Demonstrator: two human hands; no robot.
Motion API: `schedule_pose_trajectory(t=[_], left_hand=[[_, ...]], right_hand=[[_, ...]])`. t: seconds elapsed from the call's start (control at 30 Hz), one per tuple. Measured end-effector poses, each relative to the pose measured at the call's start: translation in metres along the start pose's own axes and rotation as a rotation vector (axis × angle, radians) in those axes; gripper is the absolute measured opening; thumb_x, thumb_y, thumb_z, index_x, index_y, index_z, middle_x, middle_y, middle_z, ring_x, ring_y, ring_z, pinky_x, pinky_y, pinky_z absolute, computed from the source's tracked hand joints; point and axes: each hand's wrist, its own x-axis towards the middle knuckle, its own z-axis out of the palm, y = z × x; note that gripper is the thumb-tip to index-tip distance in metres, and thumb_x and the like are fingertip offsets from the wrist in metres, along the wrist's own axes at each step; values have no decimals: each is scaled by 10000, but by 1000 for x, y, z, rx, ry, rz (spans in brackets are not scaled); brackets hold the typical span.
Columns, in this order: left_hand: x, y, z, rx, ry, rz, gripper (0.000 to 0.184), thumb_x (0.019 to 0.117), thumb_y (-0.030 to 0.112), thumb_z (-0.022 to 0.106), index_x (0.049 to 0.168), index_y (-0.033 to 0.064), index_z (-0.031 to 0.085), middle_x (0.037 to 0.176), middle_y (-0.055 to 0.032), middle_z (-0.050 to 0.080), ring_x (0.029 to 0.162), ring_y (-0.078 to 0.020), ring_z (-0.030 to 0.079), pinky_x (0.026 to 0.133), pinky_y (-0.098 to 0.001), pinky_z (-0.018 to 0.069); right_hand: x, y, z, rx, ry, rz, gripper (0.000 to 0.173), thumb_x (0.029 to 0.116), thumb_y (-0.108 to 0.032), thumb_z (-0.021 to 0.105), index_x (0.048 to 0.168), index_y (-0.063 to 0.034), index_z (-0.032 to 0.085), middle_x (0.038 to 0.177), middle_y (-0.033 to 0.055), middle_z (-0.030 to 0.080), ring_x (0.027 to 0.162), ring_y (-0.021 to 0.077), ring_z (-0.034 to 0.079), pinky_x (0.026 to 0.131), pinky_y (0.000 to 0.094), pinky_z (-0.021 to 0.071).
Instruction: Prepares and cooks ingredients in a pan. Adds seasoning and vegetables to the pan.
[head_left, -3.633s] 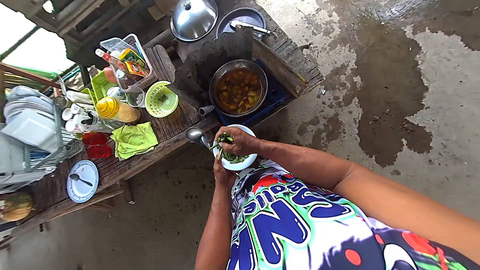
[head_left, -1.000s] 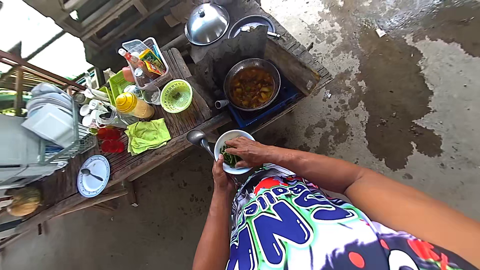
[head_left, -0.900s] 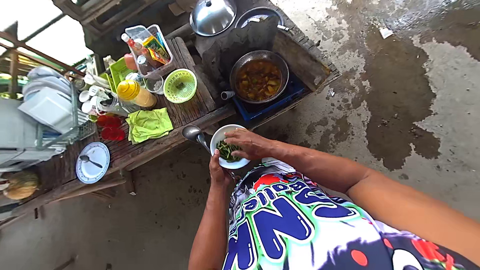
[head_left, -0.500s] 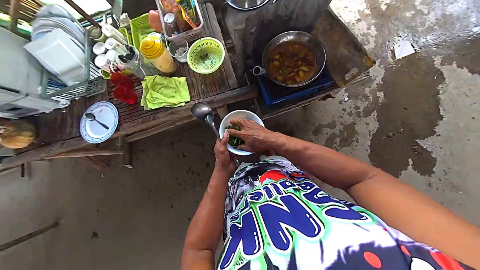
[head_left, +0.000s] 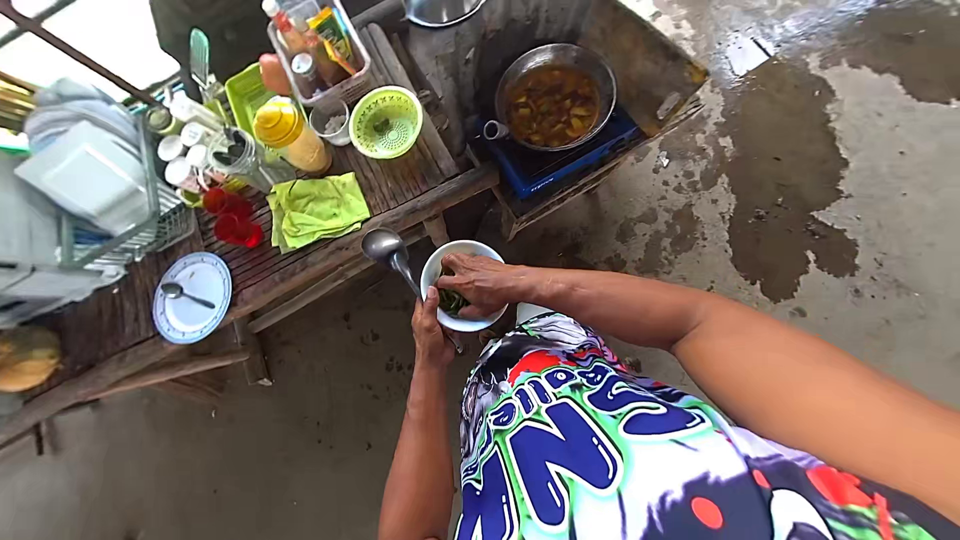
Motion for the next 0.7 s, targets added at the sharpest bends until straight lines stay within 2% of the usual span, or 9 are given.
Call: schedule_pose_trajectory(t=[0.1, 0.13, 0.17, 0.2, 0.27, 0.37, 0.43, 0.57, 0.7], left_hand=[[-1, 3, 0, -47, 11, 16, 475, 1112, 385, 388, 1451, 57, 451, 1146, -188, 710, 923, -266, 744, 688, -414, 644], [0, 5, 1, -74, 17, 11, 480, 1116, 396, 371, 1455, 66, 450, 1183, -188, 703, 975, -278, 739, 736, -439, 645], [2, 6, 3, -90, 27, 9, 478, 1116, 402, 361, 1450, 74, 457, 1194, -185, 700, 985, -282, 736, 740, -446, 642], [4, 7, 6, -90, 42, 11, 468, 1115, 404, 361, 1436, 81, 469, 1175, -179, 706, 957, -273, 740, 705, -428, 641], [8, 9, 17, -72, 65, 16, 439, 1112, 384, 387, 1413, 77, 476, 1117, -178, 716, 873, -258, 747, 619, -394, 631], [18, 12, 36, -58, 45, 24, 434, 1099, 353, 418, 1419, 65, 465, 1087, -195, 711, 828, -270, 740, 591, -399, 625], [30, 13, 50, -56, 20, 44, 447, 1089, 356, 432, 1431, 70, 459, 1070, -197, 715, 798, -261, 742, 560, -385, 620], [52, 14, 80, -67, -11, 49, 455, 1091, 360, 433, 1449, 80, 443, 1079, -195, 714, 794, -254, 742, 540, -367, 612], [74, 13, 116, -90, -4, 23, 418, 1114, 347, 384, 1418, 72, 470, 1069, -201, 717, 801, -277, 741, 553, -383, 611]], right_hand=[[1, -2, -12, 45, -57, -8, 578, 897, -411, 736, 1342, -65, 610, 1504, 229, 428, 1280, 429, 492, 990, 572, 465], [2, -2, -16, 49, -87, -12, 597, 911, -407, 728, 1364, -44, 585, 1529, 236, 409, 1274, 447, 496, 983, 593, 465], [4, 1, -18, 43, -108, -20, 622, 918, -405, 723, 1392, -39, 553, 1491, 241, 445, 1250, 458, 509, 962, 609, 468], [6, 5, -19, 26, -115, -30, 654, 913, -401, 728, 1426, -52, 519, 1418, 243, 498, 1222, 462, 524, 942, 615, 476], [9, 12, -23, 5, -118, -26, 711, 899, -376, 745, 1494, -98, 472, 1377, 257, 514, 1207, 472, 525, 928, 616, 480], [9, 27, -28, -27, -59, -10, 643, 849, -343, 755, 1416, -124, 547, 1332, 252, 520, 1168, 462, 538, 851, 608, 495], [8, 42, -37, -13, -25, -15, 590, 834, -307, 762, 1364, -118, 586, 1307, 244, 533, 1138, 455, 551, 839, 615, 494], [0, 74, -67, 40, -26, -27, 474, 872, -212, 732, 1326, -130, 623, 1272, 218, 572, 1101, 422, 588, 887, 603, 491], [-11, 107, -88, 61, 45, -38, 350, 892, -164, 709, 1237, -113, 684, 1196, 180, 630, 1057, 371, 631, 873, 570, 515]])
